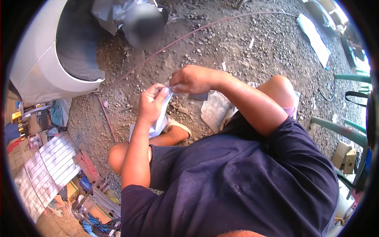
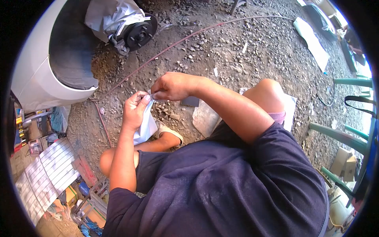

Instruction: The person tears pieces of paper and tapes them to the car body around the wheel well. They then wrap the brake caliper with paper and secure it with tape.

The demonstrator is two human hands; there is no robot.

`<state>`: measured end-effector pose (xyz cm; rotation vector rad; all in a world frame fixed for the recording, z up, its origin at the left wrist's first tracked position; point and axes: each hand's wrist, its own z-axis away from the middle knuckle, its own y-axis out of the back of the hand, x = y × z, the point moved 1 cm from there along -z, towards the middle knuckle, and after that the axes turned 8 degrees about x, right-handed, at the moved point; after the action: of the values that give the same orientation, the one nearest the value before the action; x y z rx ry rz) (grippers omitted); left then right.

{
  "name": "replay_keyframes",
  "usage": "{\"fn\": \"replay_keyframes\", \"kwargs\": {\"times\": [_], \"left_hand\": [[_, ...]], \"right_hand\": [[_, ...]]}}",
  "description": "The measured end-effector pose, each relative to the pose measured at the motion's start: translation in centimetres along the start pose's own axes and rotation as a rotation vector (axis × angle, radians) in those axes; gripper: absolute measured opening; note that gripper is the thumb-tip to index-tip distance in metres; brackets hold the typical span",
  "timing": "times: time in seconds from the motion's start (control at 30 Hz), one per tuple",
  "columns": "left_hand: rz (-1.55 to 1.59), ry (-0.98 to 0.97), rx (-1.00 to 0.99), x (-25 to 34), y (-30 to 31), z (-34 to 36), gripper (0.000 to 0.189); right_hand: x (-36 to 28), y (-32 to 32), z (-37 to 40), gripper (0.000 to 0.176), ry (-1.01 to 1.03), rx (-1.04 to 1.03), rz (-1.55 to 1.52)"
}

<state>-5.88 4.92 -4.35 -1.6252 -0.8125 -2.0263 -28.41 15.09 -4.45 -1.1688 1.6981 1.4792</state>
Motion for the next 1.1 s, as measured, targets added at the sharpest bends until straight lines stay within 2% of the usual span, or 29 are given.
{"fn": "replay_keyframes", "kwargs": {"times": [0.13, 0.2, 0.27, 0.33, 0.37, 0.47, 0.6, 0.77, 0.87, 0.93, 0.97, 1.0, 1.07, 1.1], "left_hand": [[-0.072, -0.010, 0.023, 1.4, 2.2, -0.3, 0.013], [-0.120, 0.036, -0.042, 3.1, 3.2, 0.0, 0.016], [-0.182, 0.009, 0.002, 5.6, 3.6, 1.0, 0.022], [-0.655, 0.083, -0.105, 7.1, 5.8, 1.5, 0.025], [-0.728, 0.104, -0.092, 8.2, 6.5, 1.8, 0.024], [-0.704, 0.041, -0.063, 9.3, 9.6, 2.3, 0.025], [-0.675, 0.002, -0.076, 12.2, 11.5, 3.1, 0.027], [-0.551, 0.048, -0.063, 12.4, 13.2, 3.5, 0.025], [-0.511, 0.066, -0.049, 12.2, 14.3, 3.8, 0.023], [-0.375, 0.099, 0.054, 12.6, 14.2, 4.5, 0.021], [-0.379, 0.097, 0.061, 12.8, 14.4, 4.6, 0.021], [-0.372, 0.087, 0.056, 13.1, 14.8, 4.8, 0.021], [-0.373, 0.077, 0.059, 13.8, 15.3, 5.3, 0.021], [-0.347, 0.074, 0.091, 14.6, 15.3, 5.6, 0.020]], "right_hand": [[-0.5, 1.9, 0.3, 0.028, -0.100, -0.037, 0.095], [-0.9, 3.2, 0.1, 0.031, -0.364, -0.209, 0.247], [-0.9, 3.9, 0.4, 0.029, -0.302, -0.142, 0.247], [-1.6, 5.0, 0.2, 0.028, -0.221, -0.081, 0.192], [-2.1, 5.9, 0.2, 0.032, -0.244, -0.111, 0.242], [-1.3, 7.3, 0.5, 0.035, -0.239, -0.011, 0.228], [-3.0, 8.3, 0.5, 0.037, -0.307, -0.006, 0.149], [-4.3, 8.8, 0.6, 0.039, -0.335, -0.014, 0.134], [-3.3, 9.0, 1.3, 0.046, -0.342, 0.043, 0.107], [-2.2, 8.2, 1.8, 0.047, -0.149, 0.117, 0.152], [-1.6, 8.2, 1.6, 0.050, -0.190, 0.013, 0.163], [-1.8, 8.2, 1.3, 0.050, -0.181, 0.012, 0.161], [-1.9, 7.9, 0.9, 0.046, -0.436, -0.122, 0.311], [-2.1, 7.8, 0.9, 0.043, -0.467, -0.079, 0.336]]}}
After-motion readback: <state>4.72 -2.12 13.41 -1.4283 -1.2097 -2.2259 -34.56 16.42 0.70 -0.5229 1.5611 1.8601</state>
